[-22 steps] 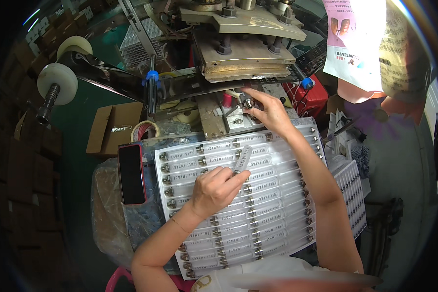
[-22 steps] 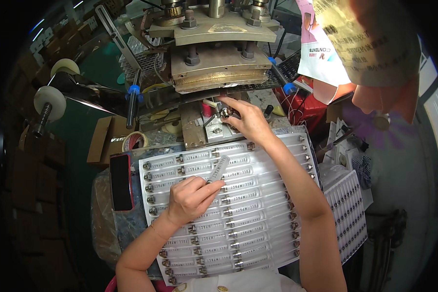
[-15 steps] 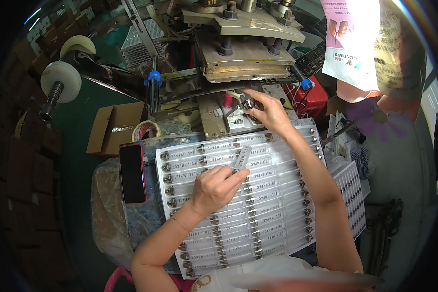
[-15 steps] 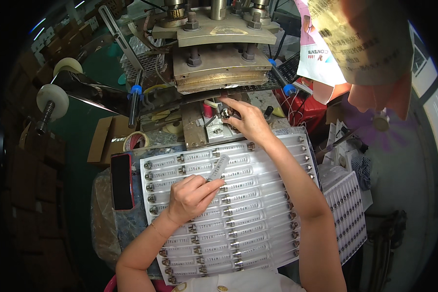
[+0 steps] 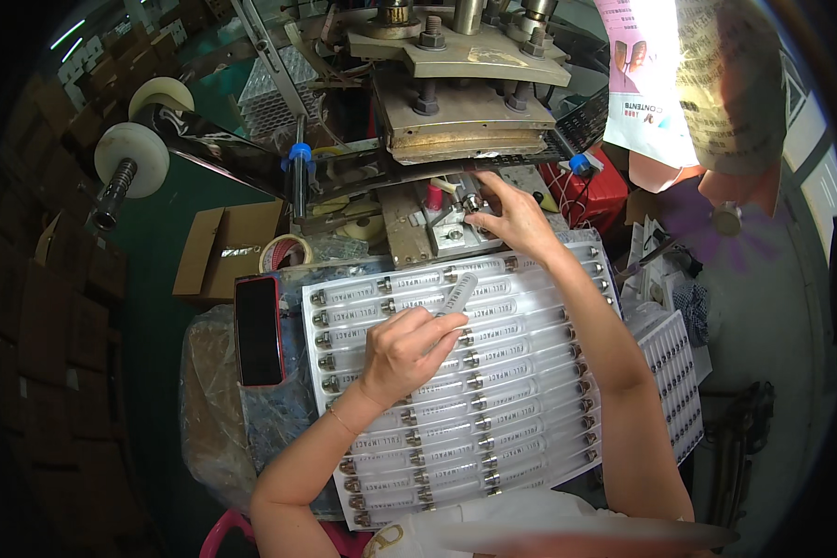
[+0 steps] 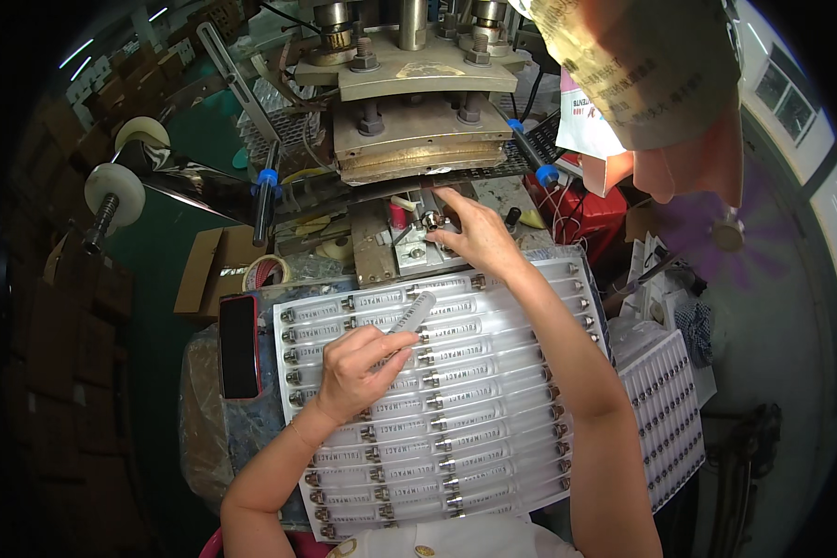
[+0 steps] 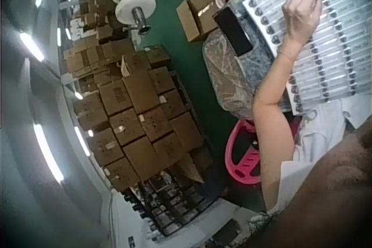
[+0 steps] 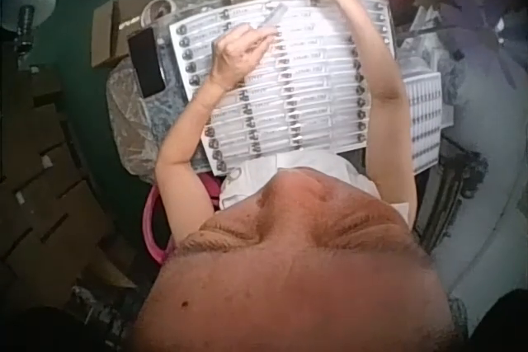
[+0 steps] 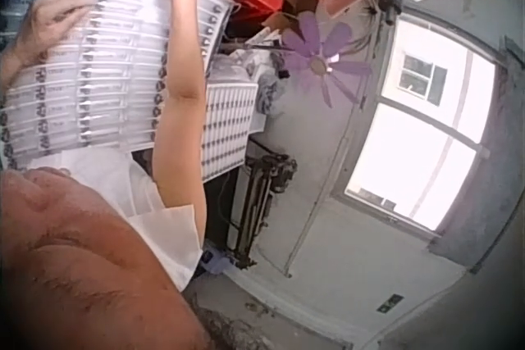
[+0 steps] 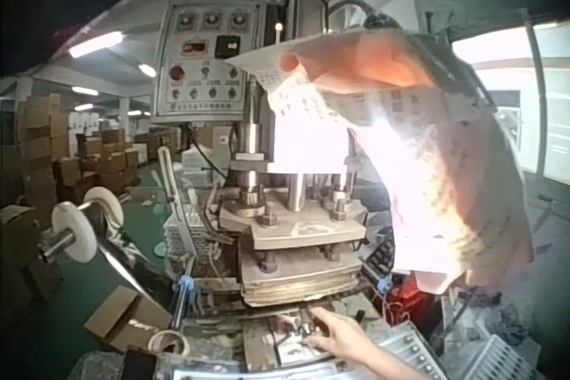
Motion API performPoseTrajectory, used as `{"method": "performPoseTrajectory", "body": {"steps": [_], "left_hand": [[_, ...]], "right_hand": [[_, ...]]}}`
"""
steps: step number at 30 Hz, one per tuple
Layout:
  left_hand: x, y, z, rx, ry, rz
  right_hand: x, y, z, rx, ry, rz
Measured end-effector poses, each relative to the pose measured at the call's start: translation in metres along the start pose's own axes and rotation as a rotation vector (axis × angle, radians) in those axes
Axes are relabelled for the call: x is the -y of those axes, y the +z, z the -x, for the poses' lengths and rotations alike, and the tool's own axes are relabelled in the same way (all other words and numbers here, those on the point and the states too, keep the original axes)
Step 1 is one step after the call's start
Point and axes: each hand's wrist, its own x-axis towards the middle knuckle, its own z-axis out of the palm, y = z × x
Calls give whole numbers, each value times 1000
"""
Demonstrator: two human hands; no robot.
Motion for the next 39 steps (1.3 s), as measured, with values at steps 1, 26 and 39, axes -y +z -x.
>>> {"method": "performPoseTrajectory", "body": {"steps": [1, 26, 39], "left_hand": [[0, -3, -1, 1, -67, 69], [-3, 37, -20, 86, -244, 259], [-1, 39, -17, 59, -217, 260]], "right_hand": [[-1, -5, 2, 26, 64, -19], [-5, 5, -4, -15, -88, -81], [0, 2, -2, 8, -133, -90]]}}
